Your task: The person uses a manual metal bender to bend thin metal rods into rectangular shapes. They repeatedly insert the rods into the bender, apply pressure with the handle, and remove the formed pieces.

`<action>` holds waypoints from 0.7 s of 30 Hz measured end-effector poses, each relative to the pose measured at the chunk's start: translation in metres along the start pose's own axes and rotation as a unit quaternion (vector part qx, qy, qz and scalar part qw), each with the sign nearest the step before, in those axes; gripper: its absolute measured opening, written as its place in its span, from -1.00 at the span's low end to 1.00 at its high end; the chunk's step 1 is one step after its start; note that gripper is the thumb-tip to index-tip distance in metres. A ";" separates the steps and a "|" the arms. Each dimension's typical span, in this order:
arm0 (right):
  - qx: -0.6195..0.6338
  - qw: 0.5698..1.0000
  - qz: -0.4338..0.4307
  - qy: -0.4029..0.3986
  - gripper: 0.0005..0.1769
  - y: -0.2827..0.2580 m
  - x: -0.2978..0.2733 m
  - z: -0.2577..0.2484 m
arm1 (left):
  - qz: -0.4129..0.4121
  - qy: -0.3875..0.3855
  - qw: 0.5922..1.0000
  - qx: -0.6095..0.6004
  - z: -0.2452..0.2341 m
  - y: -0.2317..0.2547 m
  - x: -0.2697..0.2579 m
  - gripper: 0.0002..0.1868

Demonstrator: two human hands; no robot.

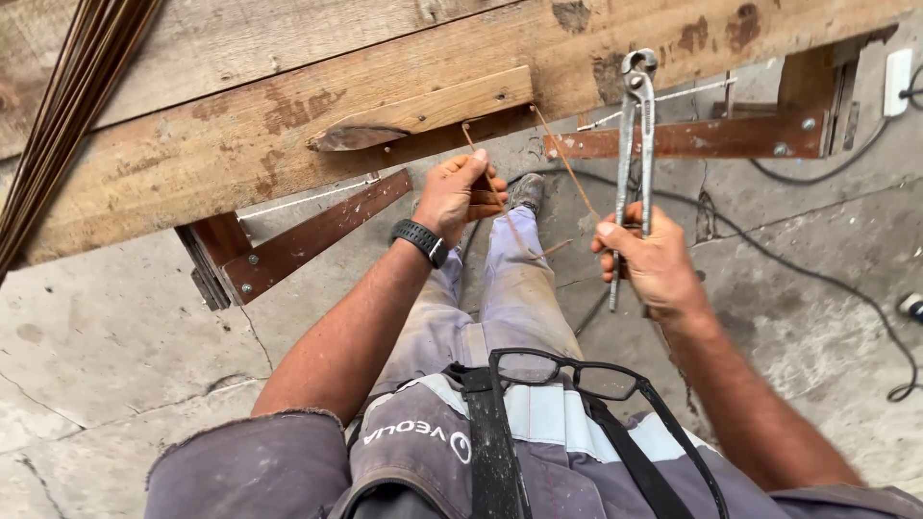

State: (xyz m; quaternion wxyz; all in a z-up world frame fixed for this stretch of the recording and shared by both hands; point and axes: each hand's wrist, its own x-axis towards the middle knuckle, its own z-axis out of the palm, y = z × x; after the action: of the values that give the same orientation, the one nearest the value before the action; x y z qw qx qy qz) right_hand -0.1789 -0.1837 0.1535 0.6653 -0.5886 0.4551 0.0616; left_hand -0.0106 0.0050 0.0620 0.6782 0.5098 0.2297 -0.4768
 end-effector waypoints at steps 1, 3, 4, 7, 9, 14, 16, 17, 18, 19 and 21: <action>-0.005 1.000 -0.002 -0.004 -0.82 -0.013 -0.005 -0.002 | 0.003 0.002 1.000 -0.005 0.002 0.002 -0.005 -0.69; -0.045 0.999 -0.002 -0.018 -0.78 -0.038 -0.015 -0.006 | 0.026 -0.046 0.997 -0.058 0.007 0.007 -0.015 -0.70; -0.051 0.998 -0.006 -0.022 -0.78 -0.062 -0.023 -0.007 | 0.031 -0.045 0.996 -0.064 0.010 0.014 -0.024 -0.70; -0.177 0.976 0.117 -0.047 -0.78 -0.115 -0.037 -0.010 | 0.050 -0.096 0.991 -0.084 0.007 0.037 -0.047 -0.78; -0.235 0.964 0.054 -0.112 -0.87 -0.122 -0.033 -0.022 | 0.066 -0.120 0.983 -0.119 -0.004 0.048 -0.056 -0.73; -0.505 0.841 -0.037 -0.192 -0.85 -0.158 0.004 -0.001 | 0.104 -0.124 0.981 -0.103 -0.047 0.059 -0.069 -0.76; -0.602 0.778 -0.036 -0.176 -0.76 -0.162 0.025 0.010 | 0.088 -0.074 0.990 -0.084 -0.062 0.052 -0.065 -0.71; -0.599 0.781 -0.070 -0.159 -0.80 -0.160 0.039 0.013 | 0.101 0.001 0.988 -0.115 -0.072 0.044 -0.058 -0.68; -0.595 0.784 -0.101 -0.143 -0.83 -0.155 0.051 0.016 | 0.111 0.076 0.980 -0.146 -0.083 0.034 -0.052 -0.65; -0.596 0.783 -0.102 -0.146 -0.83 -0.152 0.062 0.021 | 0.111 0.079 0.979 -0.149 -0.087 0.030 -0.047 -0.65; -0.553 0.800 -0.201 -0.115 -0.86 -0.145 0.085 0.032 | 0.093 0.142 0.973 -0.154 -0.097 0.020 -0.038 -0.63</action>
State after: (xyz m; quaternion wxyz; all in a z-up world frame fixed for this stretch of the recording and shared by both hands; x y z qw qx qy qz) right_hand -0.0230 -0.2389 0.1983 0.2714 -0.9234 0.1351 0.2355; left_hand 0.0069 0.1095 0.0650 0.7506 0.4805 0.3459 -0.2935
